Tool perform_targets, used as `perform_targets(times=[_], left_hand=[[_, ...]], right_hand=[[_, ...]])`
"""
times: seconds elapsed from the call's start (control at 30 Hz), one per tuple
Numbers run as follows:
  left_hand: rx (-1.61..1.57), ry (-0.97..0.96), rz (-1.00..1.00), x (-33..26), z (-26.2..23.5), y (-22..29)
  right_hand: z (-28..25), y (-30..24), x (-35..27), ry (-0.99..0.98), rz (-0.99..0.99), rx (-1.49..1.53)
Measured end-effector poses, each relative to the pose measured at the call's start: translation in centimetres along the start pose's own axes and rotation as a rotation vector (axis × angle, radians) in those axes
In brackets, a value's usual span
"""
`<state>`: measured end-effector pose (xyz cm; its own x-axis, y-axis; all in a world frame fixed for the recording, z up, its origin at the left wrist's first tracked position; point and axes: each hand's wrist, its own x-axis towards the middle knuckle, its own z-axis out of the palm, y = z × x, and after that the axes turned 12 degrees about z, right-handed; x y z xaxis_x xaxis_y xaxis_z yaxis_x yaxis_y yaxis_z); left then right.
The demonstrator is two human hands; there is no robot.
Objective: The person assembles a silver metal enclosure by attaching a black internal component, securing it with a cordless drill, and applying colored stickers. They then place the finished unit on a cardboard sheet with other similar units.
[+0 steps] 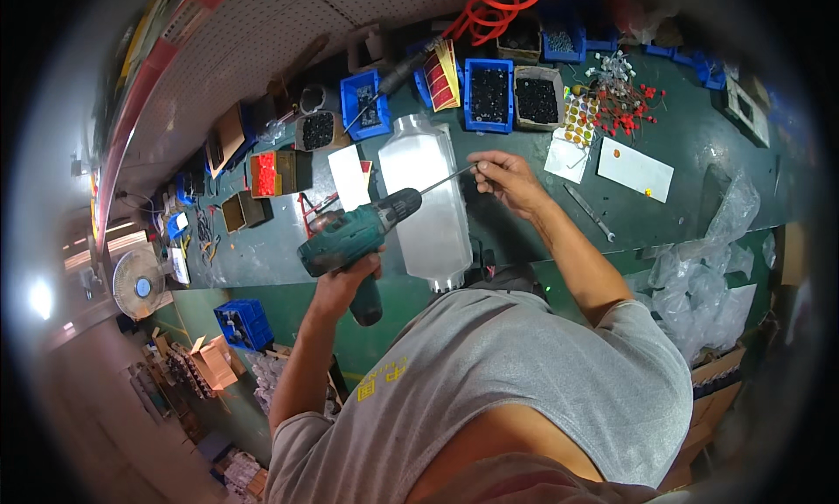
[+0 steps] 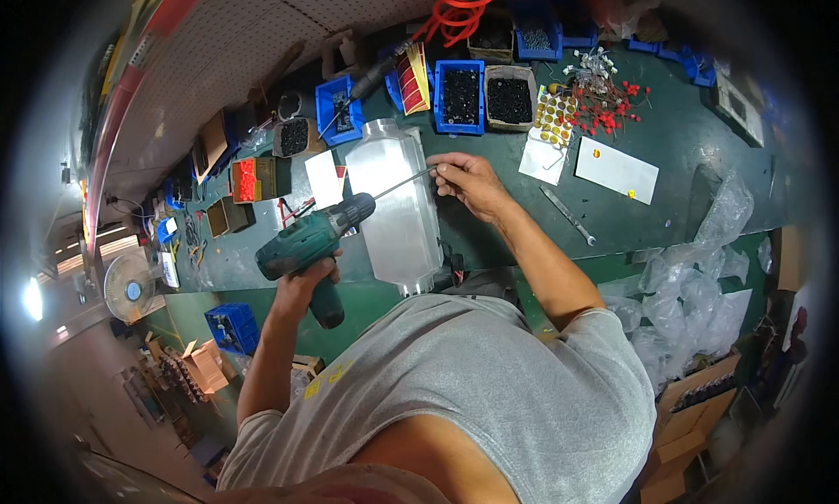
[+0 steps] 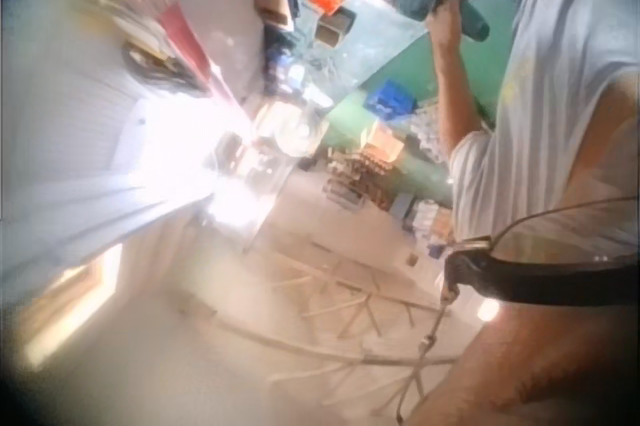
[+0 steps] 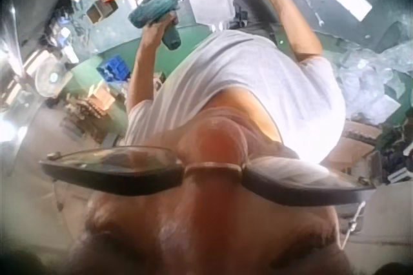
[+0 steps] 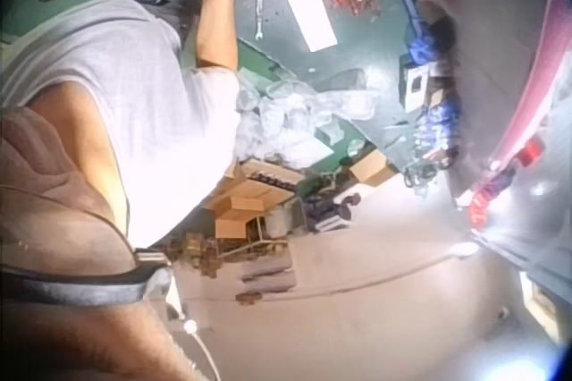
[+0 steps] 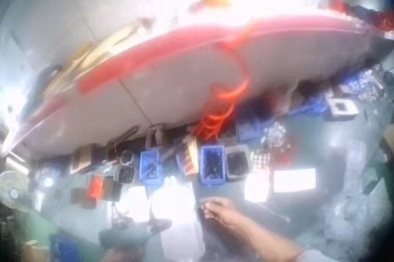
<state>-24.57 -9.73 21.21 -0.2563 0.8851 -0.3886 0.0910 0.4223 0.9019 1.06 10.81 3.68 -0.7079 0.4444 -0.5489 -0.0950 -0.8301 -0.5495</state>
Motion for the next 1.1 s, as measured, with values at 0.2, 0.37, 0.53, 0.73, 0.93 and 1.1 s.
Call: perform_targets(times=[0.2, 0.37, 0.53, 0.73, 0.93, 1.1], left_hand=[[-0.184, 0.089, -0.143, 1.7, -0.5, 2.1], [0.262, -0.104, 0.078, 4.2, -2.4, 3.5], [0.484, -0.124, 0.084, 8.2, -1.9, 7.0], [0.723, -0.261, 0.186, 13.7, 0.2, 12.1], [0.976, -0.385, 0.250, 17.0, 1.8, 13.8], [1.090, -0.473, 0.231, 18.5, 2.7, 14.8]], right_hand=[[-1.4, -2.5, 0.6, -0.140, 0.024, -0.229], [-1.9, -3.3, 2.9, -0.195, 0.095, -0.107], [-1.2, -3.2, 6.7, -0.001, -0.074, -0.321], [-1.0, -1.3, 11.0, 0.231, -0.297, -0.618], [-0.3, 0.2, 11.7, 0.263, -0.288, -0.636], [-0.8, 0.8, 12.1, 0.277, -0.315, -0.614]])
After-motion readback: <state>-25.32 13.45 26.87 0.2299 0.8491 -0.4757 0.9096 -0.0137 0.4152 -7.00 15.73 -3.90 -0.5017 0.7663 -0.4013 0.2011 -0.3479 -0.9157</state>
